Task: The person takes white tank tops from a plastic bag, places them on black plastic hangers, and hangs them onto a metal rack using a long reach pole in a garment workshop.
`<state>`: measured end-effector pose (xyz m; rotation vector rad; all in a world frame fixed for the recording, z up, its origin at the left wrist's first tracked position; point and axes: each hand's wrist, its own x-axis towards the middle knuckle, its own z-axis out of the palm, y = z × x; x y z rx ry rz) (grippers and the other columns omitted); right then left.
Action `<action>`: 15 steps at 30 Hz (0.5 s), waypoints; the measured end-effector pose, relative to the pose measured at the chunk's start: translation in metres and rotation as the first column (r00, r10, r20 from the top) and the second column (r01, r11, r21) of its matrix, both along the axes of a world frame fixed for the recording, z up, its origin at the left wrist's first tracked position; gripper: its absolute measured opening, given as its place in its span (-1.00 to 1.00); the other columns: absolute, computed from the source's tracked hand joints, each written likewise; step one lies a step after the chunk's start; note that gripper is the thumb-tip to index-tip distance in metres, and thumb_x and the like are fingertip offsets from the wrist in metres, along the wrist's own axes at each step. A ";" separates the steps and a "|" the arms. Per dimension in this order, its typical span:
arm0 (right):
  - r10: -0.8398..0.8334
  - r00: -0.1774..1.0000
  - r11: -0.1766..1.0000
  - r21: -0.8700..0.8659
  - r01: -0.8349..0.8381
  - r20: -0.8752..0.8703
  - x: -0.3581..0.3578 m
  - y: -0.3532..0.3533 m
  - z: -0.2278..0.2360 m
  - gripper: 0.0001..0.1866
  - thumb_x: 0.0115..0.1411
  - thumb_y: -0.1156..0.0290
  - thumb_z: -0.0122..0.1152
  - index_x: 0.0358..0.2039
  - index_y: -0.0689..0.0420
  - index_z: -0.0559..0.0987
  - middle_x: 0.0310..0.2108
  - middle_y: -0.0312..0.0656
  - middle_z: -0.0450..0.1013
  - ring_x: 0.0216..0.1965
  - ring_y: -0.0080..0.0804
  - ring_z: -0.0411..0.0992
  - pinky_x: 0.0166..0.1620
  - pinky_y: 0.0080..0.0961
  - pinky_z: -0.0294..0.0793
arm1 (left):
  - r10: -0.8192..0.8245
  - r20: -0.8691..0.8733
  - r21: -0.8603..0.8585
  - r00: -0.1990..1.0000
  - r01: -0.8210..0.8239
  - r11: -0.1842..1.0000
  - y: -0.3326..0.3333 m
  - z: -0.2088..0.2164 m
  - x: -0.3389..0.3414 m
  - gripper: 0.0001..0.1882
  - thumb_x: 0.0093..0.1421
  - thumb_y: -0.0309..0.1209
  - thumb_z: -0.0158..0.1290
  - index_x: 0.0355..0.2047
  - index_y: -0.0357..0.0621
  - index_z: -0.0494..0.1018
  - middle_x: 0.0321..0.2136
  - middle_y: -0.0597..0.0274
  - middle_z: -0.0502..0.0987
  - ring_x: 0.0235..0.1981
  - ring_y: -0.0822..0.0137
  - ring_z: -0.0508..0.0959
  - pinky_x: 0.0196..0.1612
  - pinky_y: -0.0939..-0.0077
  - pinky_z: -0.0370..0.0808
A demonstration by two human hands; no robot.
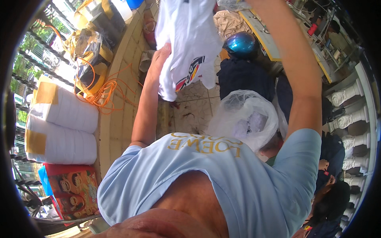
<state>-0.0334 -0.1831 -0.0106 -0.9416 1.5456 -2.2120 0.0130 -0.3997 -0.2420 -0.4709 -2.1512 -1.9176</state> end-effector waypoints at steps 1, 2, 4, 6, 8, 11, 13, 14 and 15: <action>0.058 0.998 0.998 -0.017 -0.057 0.033 -0.019 0.001 -0.008 -0.68 0.11 0.45 0.25 -0.16 0.37 0.54 -0.23 -0.04 0.56 -0.23 -0.28 0.55 -0.06 -0.34 0.52 | -0.138 -0.016 0.133 0.990 0.139 0.981 -0.002 -0.001 -0.007 -0.56 0.26 -0.08 0.02 -0.11 -0.23 0.52 -0.36 0.25 0.56 -0.40 0.43 0.48 -0.25 0.58 0.38; 0.048 0.996 0.999 0.021 -0.050 0.079 -0.030 0.007 -0.011 -0.70 0.11 0.47 0.23 -0.17 0.38 0.54 -0.22 -0.02 0.56 -0.21 -0.27 0.55 -0.03 -0.33 0.52 | -0.279 -0.048 0.261 0.959 0.281 0.924 0.001 0.011 -0.008 -0.61 0.26 -0.12 0.02 -0.13 -0.20 0.53 -0.38 0.29 0.56 -0.39 0.48 0.47 -0.25 0.63 0.37; 0.165 0.980 0.986 0.002 -0.167 0.111 -0.055 0.018 -0.012 -0.72 0.14 0.48 0.18 -0.17 0.40 0.53 -0.22 -0.01 0.56 -0.18 -0.27 0.55 -0.01 -0.31 0.52 | -0.171 0.009 0.382 0.985 0.155 0.911 -0.028 0.031 -0.034 -0.76 0.30 -0.27 -0.03 -0.21 -0.19 0.49 -0.44 0.28 0.57 -0.42 0.48 0.54 -0.33 0.60 0.50; 0.137 0.989 0.984 -0.125 -0.130 0.054 -0.068 0.011 -0.024 -0.72 0.17 0.47 0.15 -0.16 0.39 0.53 -0.24 -0.03 0.56 -0.19 -0.26 0.56 -0.03 -0.32 0.54 | -0.128 -0.157 0.527 0.979 0.192 0.828 -0.066 0.078 -0.029 -0.74 0.33 -0.30 -0.07 -0.09 -0.20 0.42 -0.34 0.17 0.59 -0.30 0.34 0.62 -0.18 0.38 0.61; 0.039 0.996 0.993 -0.113 -0.030 0.078 -0.073 0.016 -0.047 -0.73 0.20 0.45 0.12 -0.14 0.36 0.53 -0.25 -0.03 0.57 -0.20 -0.25 0.56 -0.04 -0.31 0.55 | -0.212 -0.275 0.548 0.938 0.334 0.767 -0.073 0.102 -0.023 -0.39 0.27 -0.38 0.02 0.28 -0.18 0.08 -0.03 -0.04 0.49 -0.04 0.22 0.55 -0.04 0.31 0.58; -0.060 0.981 0.997 0.062 0.049 0.182 -0.096 0.016 -0.108 -0.74 0.23 0.42 0.10 -0.13 0.31 0.53 -0.25 -0.03 0.56 -0.20 -0.24 0.56 -0.06 -0.29 0.57 | -0.072 -0.224 0.366 0.972 0.152 0.918 -0.063 0.072 -0.039 -0.16 0.02 -0.71 0.17 0.30 -0.17 0.06 0.13 -0.06 0.36 0.09 0.27 0.43 -0.01 0.38 0.55; -0.084 0.976 0.991 0.115 0.062 0.202 -0.124 0.025 -0.125 -0.75 0.24 0.41 0.10 -0.13 0.28 0.53 -0.24 -0.02 0.56 -0.19 -0.24 0.56 -0.06 -0.27 0.57 | -0.129 -0.037 0.293 0.991 0.134 0.947 -0.081 0.046 -0.073 -0.31 0.08 -0.69 0.09 0.23 -0.19 0.18 -0.01 -0.02 0.47 -0.05 0.28 0.51 -0.06 0.44 0.53; -0.061 0.966 0.994 0.100 0.036 0.252 -0.148 0.034 -0.127 -0.75 0.24 0.41 0.10 -0.14 0.28 0.53 -0.24 -0.02 0.56 -0.19 -0.24 0.56 -0.07 -0.26 0.57 | -0.117 0.076 0.228 0.990 0.097 0.969 -0.095 0.042 -0.089 -0.38 0.12 -0.68 0.04 0.21 -0.19 0.21 -0.05 0.00 0.49 -0.09 0.26 0.53 -0.04 0.42 0.50; -0.056 0.951 0.996 0.087 0.031 0.303 -0.178 0.053 -0.129 -0.75 0.23 0.40 0.10 -0.14 0.28 0.53 -0.25 -0.02 0.56 -0.19 -0.24 0.56 -0.07 -0.26 0.57 | 0.015 0.122 0.082 0.992 -0.026 0.996 -0.098 0.036 -0.107 -0.50 0.14 -0.64 0.02 0.12 -0.20 0.29 -0.16 0.06 0.55 -0.15 0.28 0.55 -0.06 0.42 0.49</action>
